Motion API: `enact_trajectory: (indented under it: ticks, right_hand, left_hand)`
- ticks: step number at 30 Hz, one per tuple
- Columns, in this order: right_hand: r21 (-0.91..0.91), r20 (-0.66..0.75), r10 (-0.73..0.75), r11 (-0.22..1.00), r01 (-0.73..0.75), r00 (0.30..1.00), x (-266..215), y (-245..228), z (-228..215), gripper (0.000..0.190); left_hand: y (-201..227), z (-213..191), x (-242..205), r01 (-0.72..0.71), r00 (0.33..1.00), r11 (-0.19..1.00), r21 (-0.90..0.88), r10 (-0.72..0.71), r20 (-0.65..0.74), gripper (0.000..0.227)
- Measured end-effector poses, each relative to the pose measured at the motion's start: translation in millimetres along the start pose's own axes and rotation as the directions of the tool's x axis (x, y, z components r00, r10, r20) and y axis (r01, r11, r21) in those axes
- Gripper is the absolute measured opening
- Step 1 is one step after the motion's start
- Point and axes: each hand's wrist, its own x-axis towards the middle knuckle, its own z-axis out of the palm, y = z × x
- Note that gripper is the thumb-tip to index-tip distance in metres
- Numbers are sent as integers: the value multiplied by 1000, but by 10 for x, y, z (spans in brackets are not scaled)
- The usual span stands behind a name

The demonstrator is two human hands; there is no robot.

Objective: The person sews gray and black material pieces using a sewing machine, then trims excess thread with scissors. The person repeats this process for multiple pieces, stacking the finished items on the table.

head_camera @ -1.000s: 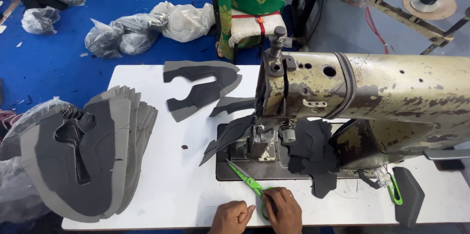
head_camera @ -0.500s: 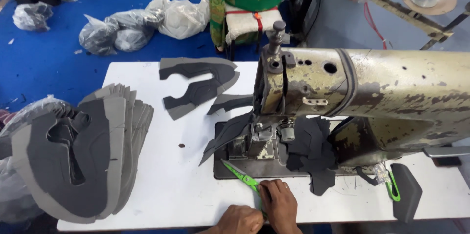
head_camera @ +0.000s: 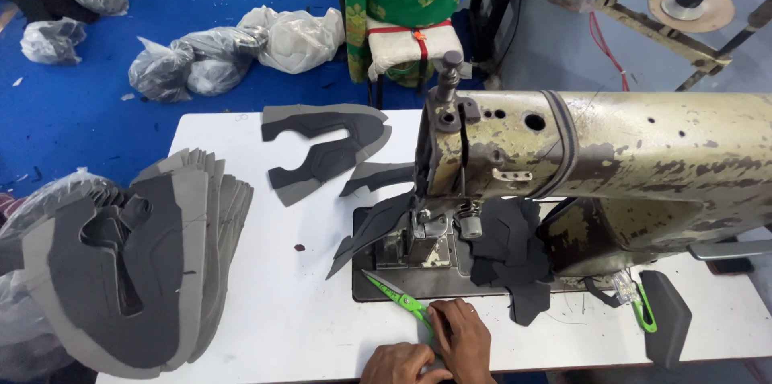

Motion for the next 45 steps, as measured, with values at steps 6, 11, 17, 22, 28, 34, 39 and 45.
enact_trajectory:
  ticks: [6,11,17,22,28,34,39,45]
  right_hand:
    - [30,-37,-37,999,38,999,-3,-30,-16,13]
    - [44,-64,-61,997,63,996,-4,-16,-17,12]
    - [256,-12,146,957,-139,989,76,204,-14,11]
    - [230,-174,123,970,-82,977,624,218,-194,10]
    - [10,-296,-42,999,47,954,1121,501,-54,23]
    - [-336,-195,24,938,-89,981,1144,631,76,33]
    - [-323,-170,77,938,-129,982,1206,630,68,38]
    - [-305,-211,-84,952,16,974,1059,775,122,20]
  left_hand:
    - [28,-45,-4,26,999,1000,-6,-26,40,41]
    - [-6,-4,1,-4,999,999,41,2,41,37]
    - [-42,68,8,-44,999,993,106,46,-21,28]
    - [36,39,-1,-78,992,984,159,92,-89,24]
    - [-17,91,1,-61,993,981,183,77,-87,27]
    - [-35,95,-10,-95,989,981,170,112,-95,27]
    - [-32,100,-9,-82,990,978,192,101,-93,29]
    - [-82,128,-28,-112,986,967,228,136,-95,29]
